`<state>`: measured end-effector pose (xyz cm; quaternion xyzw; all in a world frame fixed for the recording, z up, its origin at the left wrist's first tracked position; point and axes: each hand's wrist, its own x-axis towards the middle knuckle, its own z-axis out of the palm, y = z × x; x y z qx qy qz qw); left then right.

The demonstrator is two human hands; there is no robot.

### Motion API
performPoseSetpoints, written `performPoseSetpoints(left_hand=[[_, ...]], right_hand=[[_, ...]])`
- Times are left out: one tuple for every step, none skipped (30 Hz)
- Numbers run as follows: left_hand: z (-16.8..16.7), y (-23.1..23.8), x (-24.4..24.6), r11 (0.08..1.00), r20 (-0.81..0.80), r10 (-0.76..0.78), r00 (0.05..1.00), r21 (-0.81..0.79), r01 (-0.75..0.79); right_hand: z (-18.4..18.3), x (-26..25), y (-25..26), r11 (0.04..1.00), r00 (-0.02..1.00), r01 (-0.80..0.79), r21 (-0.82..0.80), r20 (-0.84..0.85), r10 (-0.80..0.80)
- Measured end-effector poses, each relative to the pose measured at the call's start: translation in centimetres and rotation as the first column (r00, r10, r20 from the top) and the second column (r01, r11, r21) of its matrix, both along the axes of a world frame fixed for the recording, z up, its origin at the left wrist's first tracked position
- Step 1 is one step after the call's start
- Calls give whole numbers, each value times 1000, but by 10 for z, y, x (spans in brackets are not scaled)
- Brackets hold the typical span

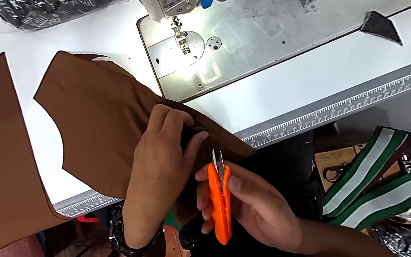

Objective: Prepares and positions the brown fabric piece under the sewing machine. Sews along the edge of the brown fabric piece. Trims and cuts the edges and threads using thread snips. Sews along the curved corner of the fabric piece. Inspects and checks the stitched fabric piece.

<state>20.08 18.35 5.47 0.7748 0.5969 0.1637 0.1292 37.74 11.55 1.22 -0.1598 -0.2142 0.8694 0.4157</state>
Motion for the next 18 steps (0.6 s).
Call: performPoseSetpoints(left_hand=[[0, 0, -1, 1000, 25, -1, 1000, -16, 1], [0, 0, -3, 999, 56, 0, 998, -32, 2], [-1, 0, -4, 999, 92, 1, 996, -48, 4], [-1, 0, -5, 998, 129, -1, 992, -62, 9], [-1, 0, -7, 997, 160, -6, 987, -72, 17], [-1, 0, -8, 996, 182, -10, 983, -80, 25], [-2, 0, -8, 996, 199, -10, 980, -87, 28], [-2, -1, -9, 996, 214, -8, 977, -87, 27], [-2, -2, -9, 996, 224, -3, 975, -85, 23], [-3, -2, -9, 996, 227, 1, 974, -82, 19], [-4, -3, -9, 997, 231, 4, 973, -82, 15], [-4, -3, -9, 997, 239, 9, 971, -81, 11], [-4, -4, -9, 997, 251, 13, 968, -81, 8], [-4, -4, -9, 997, 264, 16, 964, -81, 6], [-5, -5, -10, 997, 280, 18, 960, -80, 5], [-5, -5, -10, 997, 294, 20, 956, -80, 4], [-5, -5, -10, 997, 307, 23, 951, -83, 2], [-5, -5, -11, 996, 316, 25, 948, -84, 2]], right_hand=[[0, 0, 1, 999, 1000, -15, -34, -21, 14], [0, 0, 2, 998, 999, -25, -60, -39, 22], [1, 1, 4, 997, 998, -32, -77, -53, 28], [1, 2, 5, 995, 998, -35, -92, -59, 29], [1, 3, 7, 993, 998, -36, -108, -55, 31], [2, 4, 8, 992, 998, -37, -125, -45, 31], [2, 4, 10, 989, 999, -39, -141, -37, 34], [2, 4, 11, 987, 999, -44, -153, -38, 38], [1, 5, 12, 986, 998, -50, -162, -41, 44], [1, 4, 13, 984, 998, -59, -170, -47, 52], [2, 4, 13, 983, 997, -66, -174, -52, 58], [2, 3, 13, 981, 997, -69, -179, -51, 61], [3, 2, 13, 980, 997, -69, -184, -50, 61], [3, 1, 13, 979, 997, -69, -189, -48, 61], [3, 0, 12, 979, 997, -70, -192, -50, 61], [3, 0, 12, 978, 997, -68, -195, -52, 59], [3, -1, 12, 978, 997, -64, -197, -53, 55], [3, -1, 12, 978, 997, -65, -196, -53, 56]])
